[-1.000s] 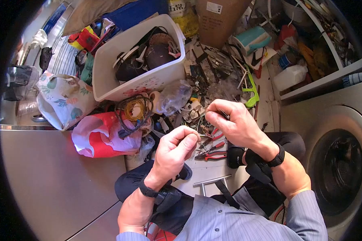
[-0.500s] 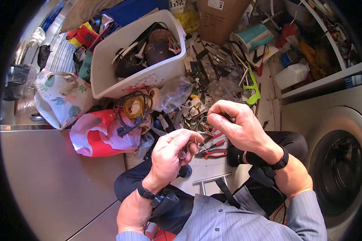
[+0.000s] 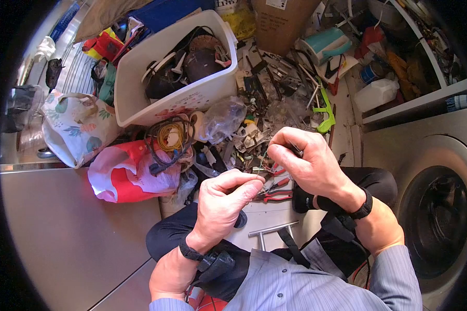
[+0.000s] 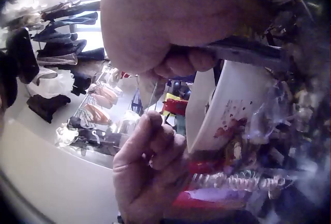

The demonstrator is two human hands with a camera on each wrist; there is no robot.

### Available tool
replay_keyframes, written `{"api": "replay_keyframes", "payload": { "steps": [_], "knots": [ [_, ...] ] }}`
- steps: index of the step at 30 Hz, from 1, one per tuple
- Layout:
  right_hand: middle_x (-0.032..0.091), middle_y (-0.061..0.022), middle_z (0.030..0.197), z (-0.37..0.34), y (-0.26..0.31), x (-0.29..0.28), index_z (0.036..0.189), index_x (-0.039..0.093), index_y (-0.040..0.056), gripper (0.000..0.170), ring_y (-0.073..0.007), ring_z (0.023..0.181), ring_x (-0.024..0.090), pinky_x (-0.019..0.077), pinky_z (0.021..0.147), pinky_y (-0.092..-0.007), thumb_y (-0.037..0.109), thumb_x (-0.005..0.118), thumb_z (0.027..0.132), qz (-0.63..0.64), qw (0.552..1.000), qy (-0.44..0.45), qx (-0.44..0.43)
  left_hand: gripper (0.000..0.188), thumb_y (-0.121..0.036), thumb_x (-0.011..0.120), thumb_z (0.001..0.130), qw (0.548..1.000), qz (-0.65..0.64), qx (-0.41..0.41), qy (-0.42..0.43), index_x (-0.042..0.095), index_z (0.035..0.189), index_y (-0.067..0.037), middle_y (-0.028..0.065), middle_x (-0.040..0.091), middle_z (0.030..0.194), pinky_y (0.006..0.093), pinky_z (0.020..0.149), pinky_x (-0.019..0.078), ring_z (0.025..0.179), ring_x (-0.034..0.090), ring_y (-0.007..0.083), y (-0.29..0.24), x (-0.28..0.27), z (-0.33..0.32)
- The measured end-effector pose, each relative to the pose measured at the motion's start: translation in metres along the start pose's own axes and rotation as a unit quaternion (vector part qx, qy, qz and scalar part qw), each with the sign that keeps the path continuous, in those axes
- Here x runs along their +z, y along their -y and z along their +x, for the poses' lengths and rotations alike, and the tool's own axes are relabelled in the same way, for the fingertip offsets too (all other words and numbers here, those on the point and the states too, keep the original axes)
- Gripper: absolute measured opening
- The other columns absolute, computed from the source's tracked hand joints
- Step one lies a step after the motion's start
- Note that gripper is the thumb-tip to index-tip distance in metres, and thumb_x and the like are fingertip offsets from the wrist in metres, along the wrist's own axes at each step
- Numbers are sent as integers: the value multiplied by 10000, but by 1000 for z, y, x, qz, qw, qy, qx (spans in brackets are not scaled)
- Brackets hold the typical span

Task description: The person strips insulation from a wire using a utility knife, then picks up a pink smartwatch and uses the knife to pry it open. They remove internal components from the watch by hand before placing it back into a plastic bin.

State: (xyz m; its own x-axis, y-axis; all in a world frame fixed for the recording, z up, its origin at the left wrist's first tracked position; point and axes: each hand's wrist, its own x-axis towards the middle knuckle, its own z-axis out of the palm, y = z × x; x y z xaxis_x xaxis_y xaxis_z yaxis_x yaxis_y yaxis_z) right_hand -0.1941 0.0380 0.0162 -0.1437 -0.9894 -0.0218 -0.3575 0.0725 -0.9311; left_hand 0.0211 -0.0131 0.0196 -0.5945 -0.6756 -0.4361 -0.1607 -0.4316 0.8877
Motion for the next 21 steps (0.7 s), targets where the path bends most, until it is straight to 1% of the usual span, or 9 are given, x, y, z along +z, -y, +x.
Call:
{"api": "replay_keyframes", "payload": {
  "steps": [9,10,12,14,15,17,18,19,21],
  "knots": [
    [682,-99,789,1,-3,0,923,668,-26,150,-159,736,633,510,699,-318,121,643,942,-6,1000,-17,5,90,-22,756,910,998,-4,34,-60,772,996,1,14,693,869,228,712,479,803,611,72,4,1,2],
    [673,-135,759,1,-4,0,922,674,-18,157,-197,693,647,512,661,-349,137,650,936,-4,1000,-29,-2,90,-22,756,910,998,-4,34,-60,772,996,1,14,693,869,228,712,479,803,611,72,6,1,2],
    [664,-171,730,1,-7,1,920,680,-9,164,-236,649,660,513,623,-380,152,656,930,-3,999,-40,-9,84,-18,753,906,981,103,139,-92,763,986,7,27,678,833,242,694,471,769,597,90,9,2,4],
    [658,-200,727,1,-8,2,891,673,-9,162,-306,649,680,521,622,-413,148,647,920,-19,1000,-9,-11,83,-14,751,903,967,138,182,-110,759,983,10,37,673,822,248,686,467,755,591,103,9,1,6],
    [651,-226,733,0,-8,1,871,664,-7,161,-386,671,676,528,628,-445,149,644,907,-62,997,20,-33,83,-10,749,900,951,172,223,-127,754,979,13,47,667,811,255,678,463,740,586,116,8,0,7],
    [646,-228,733,-2,-10,1,872,658,-2,164,-424,688,659,526,631,-462,159,645,900,-78,989,111,-63,85,-4,747,897,946,178,235,-135,753,979,15,51,666,809,259,681,467,742,594,125,7,-1,10],
    [649,-241,761,-2,-3,-1,896,665,1,175,-420,716,669,530,650,-467,175,645,901,-44,984,169,-37,88,2,745,893,941,182,247,-141,751,980,17,55,666,808,264,685,470,743,602,135,7,-2,11],
    [646,-228,763,-3,-5,-2,897,659,-5,186,-378,704,663,526,645,-436,181,650,915,4,975,210,-76,88,2,745,893,941,183,248,-141,751,980,17,55,666,808,264,685,470,743,602,135,9,-2,12],
    [650,-183,769,-2,5,-8,919,663,-6,189,-275,685,642,517,658,-386,181,648,938,84,957,272,-49,88,7,736,897,953,165,220,-125,751,984,12,62,672,812,272,685,480,744,614,144,13,-2,15]
  ]
}}
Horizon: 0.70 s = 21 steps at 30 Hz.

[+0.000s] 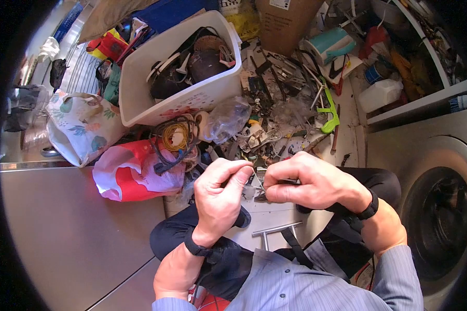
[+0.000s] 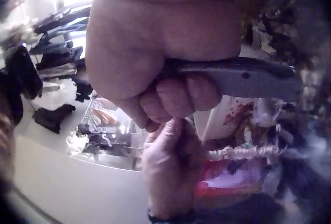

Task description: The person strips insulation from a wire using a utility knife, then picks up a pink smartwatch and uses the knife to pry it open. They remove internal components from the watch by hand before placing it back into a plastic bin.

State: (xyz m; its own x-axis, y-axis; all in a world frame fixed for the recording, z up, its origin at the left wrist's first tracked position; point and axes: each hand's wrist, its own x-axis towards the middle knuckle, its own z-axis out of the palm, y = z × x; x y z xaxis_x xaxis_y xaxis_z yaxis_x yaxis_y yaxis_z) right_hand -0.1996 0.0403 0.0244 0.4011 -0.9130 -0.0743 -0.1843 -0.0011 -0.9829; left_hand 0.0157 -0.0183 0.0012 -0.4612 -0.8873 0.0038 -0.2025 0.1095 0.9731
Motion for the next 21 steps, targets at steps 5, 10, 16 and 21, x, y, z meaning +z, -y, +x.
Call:
{"api": "replay_keyframes", "payload": {
  "steps": [5,10,16,21],
  "knots": [
    [654,-141,766,1,-4,2,942,663,0,151,-216,662,642,508,620,-360,150,661,950,-51,969,-240,22,96,23,718,892,976,109,112,149,736,986,11,112,681,829,295,674,507,732,649,196,-11,7,-2],
    [629,-216,718,-1,-29,10,855,590,31,172,-444,695,648,514,619,-514,173,671,906,-204,968,-145,-21,49,10,712,919,997,37,60,29,727,965,9,66,656,798,286,658,486,724,617,158,-3,5,0],
    [676,-142,774,-1,-7,4,931,647,9,121,-313,686,679,533,672,-375,127,673,937,-49,983,-162,-76,78,-7,715,906,982,79,105,135,717,981,12,104,637,782,298,641,484,677,612,200,3,6,6],
    [663,-164,768,-1,-25,0,904,647,-4,96,-317,704,689,528,643,-377,90,663,921,-266,928,-262,-6,112,-73,688,966,987,-5,13,159,718,1017,23,61,665,796,282,627,471,680,596,143,-9,7,2]
  ]
}}
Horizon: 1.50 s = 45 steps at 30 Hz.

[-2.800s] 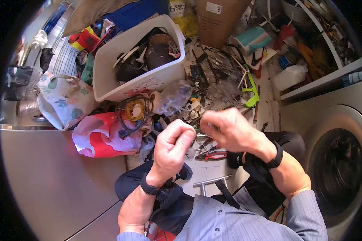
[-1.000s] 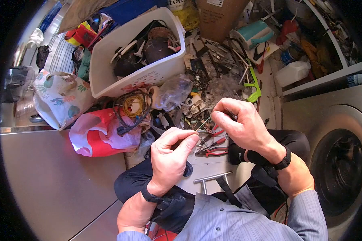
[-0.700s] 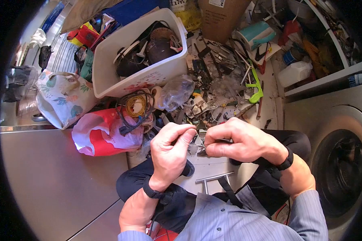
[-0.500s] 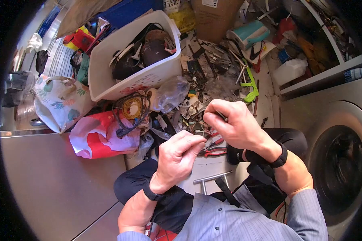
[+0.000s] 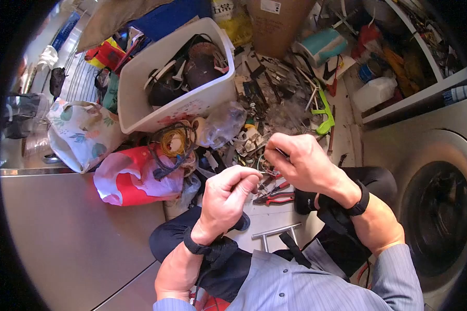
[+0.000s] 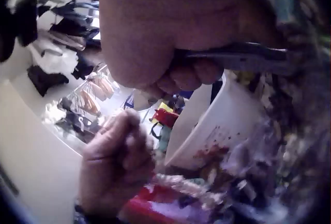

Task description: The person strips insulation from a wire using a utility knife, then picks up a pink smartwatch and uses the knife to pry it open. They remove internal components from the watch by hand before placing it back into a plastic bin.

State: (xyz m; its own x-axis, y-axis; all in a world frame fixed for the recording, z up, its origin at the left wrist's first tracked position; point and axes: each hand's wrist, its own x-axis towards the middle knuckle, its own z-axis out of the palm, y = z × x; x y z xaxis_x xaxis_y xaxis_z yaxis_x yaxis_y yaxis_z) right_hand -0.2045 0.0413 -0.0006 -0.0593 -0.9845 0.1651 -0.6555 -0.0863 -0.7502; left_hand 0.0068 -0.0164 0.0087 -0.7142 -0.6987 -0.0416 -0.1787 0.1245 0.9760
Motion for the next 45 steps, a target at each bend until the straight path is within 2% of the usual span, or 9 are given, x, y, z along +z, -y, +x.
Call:
{"api": "replay_keyframes", "payload": {
  "steps": [2,5,7,22,25,31,36,39,45],
  "knots": [
    [664,-162,767,-3,-1,3,911,649,-5,100,-292,688,681,521,640,-374,93,665,923,81,997,12,12,188,-158,643,1033,982,-135,-131,-27,724,1055,10,4,676,813,223,608,444,699,578,64,0,-4,-2],
    [664,-154,764,-1,5,-3,918,650,-10,105,-262,670,660,514,638,-360,94,660,929,111,992,-17,60,184,-191,650,1035,956,-231,-179,-33,711,1088,-26,-2,663,762,188,505,325,569,464,18,5,-7,-3],
    [644,-190,736,1,8,-6,920,642,-4,125,-317,640,652,504,607,-395,120,646,943,115,991,-27,65,156,-159,672,1016,955,-229,-182,-50,721,1060,-18,-1,666,750,192,495,326,563,461,19,4,-4,-4],
    [651,-166,747,3,8,-7,907,671,-20,200,-235,685,642,498,649,-370,179,650,929,157,982,2,102,97,4,776,875,952,-226,-176,-109,742,966,9,44,724,822,201,632,494,724,647,71,2,-4,-7],
    [650,-151,741,3,10,-7,909,677,-20,202,-198,686,627,494,648,-358,180,654,928,169,977,14,128,91,-11,791,878,948,-238,-187,-96,748,958,-18,29,741,900,238,775,532,812,652,75,9,-5,-9],
    [636,-57,759,4,10,-8,914,655,-33,204,-114,732,564,469,676,-301,167,625,945,193,971,21,141,251,-18,834,831,948,-236,-201,-71,676,1024,-41,-9,672,880,221,741,515,773,599,56,6,-6,-7],
    [646,-126,737,4,9,-9,928,680,-26,226,-160,689,598,481,644,-344,197,649,942,195,968,20,158,467,-23,850,809,940,-272,-197,-52,613,1211,-25,-21,624,936,207,759,502,873,577,49,10,-6,-6],
    [649,-126,740,4,10,-8,925,678,-24,224,-163,688,600,481,642,-346,198,650,941,187,972,17,144,443,-47,791,876,946,-255,-193,-58,580,1264,-4,-20,601,835,184,556,427,668,560,46,2,-4,-3],
    [651,-99,758,3,9,-6,923,669,-26,207,-144,714,592,479,659,-329,178,641,942,182,973,33,137,221,-186,717,983,932,-263,-246,-50,691,1140,-34,-73,568,734,188,503,302,575,421,5,3,-7,-4]
  ]
}}
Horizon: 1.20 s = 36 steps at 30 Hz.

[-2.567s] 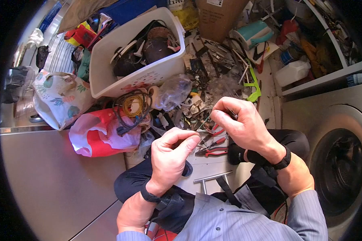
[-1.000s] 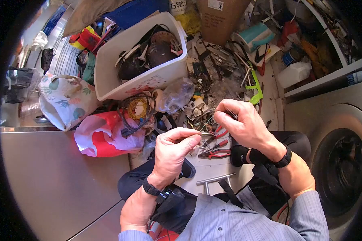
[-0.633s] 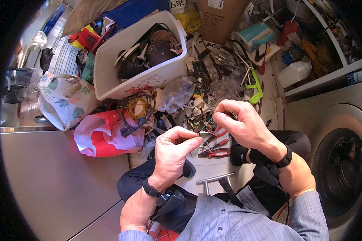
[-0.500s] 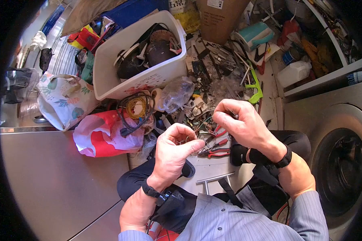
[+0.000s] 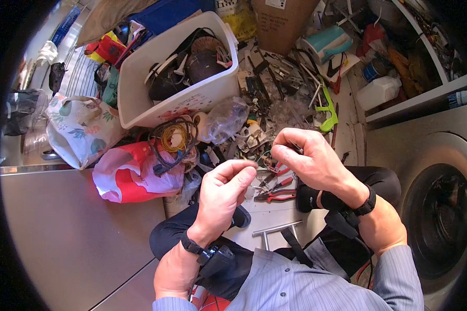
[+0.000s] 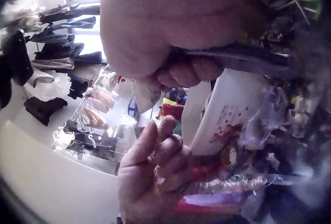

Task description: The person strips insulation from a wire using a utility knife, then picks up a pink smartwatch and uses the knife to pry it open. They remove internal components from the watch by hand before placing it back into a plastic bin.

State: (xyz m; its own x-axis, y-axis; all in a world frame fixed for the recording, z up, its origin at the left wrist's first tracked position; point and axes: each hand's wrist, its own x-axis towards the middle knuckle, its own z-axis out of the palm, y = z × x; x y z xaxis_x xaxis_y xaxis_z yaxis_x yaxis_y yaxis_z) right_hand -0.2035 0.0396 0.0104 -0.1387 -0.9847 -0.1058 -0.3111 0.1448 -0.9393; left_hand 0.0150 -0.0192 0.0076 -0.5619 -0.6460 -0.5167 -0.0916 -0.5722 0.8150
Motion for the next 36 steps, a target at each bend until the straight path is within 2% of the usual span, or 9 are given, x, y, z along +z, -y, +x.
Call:
{"api": "replay_keyframes", "payload": {
  "steps": [5,7,14,16,18,26,28,34,36],
  "knots": [
    [659,-69,779,-2,1,-1,922,663,-32,195,-118,745,583,476,677,-307,159,635,942,-9,1000,4,1,162,-183,677,1011,997,-64,-22,30,709,1016,-24,-33,579,684,199,482,311,532,422,26,4,-3,2],
    [657,-137,738,0,-4,1,919,686,-26,236,-171,678,608,486,642,-349,206,649,933,6,1000,-24,1,191,-203,657,1025,990,-126,-35,57,704,999,-19,-11,598,683,206,465,312,514,428,36,5,-6,2],
    [652,-125,730,1,-1,-3,906,687,-34,271,-151,677,597,479,631,-343,231,643,939,1,999,-15,33,551,-441,424,1108,969,-207,-98,90,695,1042,34,49,624,668,220,422,318,471,438,67,1,-9,-1],
    [603,-12,736,2,3,-5,896,660,-22,222,-75,716,532,437,640,-276,194,630,934,26,996,9,80,599,-464,386,1114,967,-211,-100,101,694,1073,48,50,618,661,220,423,315,470,433,66,-1,-9,-1],
    [606,-15,736,3,3,-4,895,659,-25,223,-77,717,535,439,641,-279,193,630,933,20,997,7,80,613,-452,321,1126,967,-205,-119,87,684,1097,40,57,540,586,253,393,312,420,368,105,-4,-7,-3],
    [626,-41,747,5,-2,1,907,660,-33,235,-99,728,553,459,657,-298,198,627,938,-2,998,2,65,588,-409,302,1130,960,-222,-129,110,672,1191,44,40,506,552,265,388,292,415,346,107,-6,-8,-7],
    [661,-155,749,5,-7,4,931,695,-40,275,-190,696,622,495,660,-364,231,648,936,-29,999,-17,25,581,-401,303,1130,961,-218,-127,110,667,1204,45,37,503,550,266,388,292,415,349,107,-5,-8,-8],
    [677,-169,780,7,-5,4,933,692,-39,275,-207,721,639,502,681,-374,232,650,947,-32,998,-11,45,555,-386,323,1125,959,-223,-134,112,658,1187,53,33,505,548,264,379,288,419,367,106,-6,-8,-9],
    [674,-165,776,6,-4,4,932,690,-38,272,-200,715,633,501,680,-372,231,651,947,-32,999,-18,40,444,-310,433,1106,952,-248,-114,141,647,1189,69,84,627,654,238,416,315,453,420,76,-1,-12,-9]
  ]
}}
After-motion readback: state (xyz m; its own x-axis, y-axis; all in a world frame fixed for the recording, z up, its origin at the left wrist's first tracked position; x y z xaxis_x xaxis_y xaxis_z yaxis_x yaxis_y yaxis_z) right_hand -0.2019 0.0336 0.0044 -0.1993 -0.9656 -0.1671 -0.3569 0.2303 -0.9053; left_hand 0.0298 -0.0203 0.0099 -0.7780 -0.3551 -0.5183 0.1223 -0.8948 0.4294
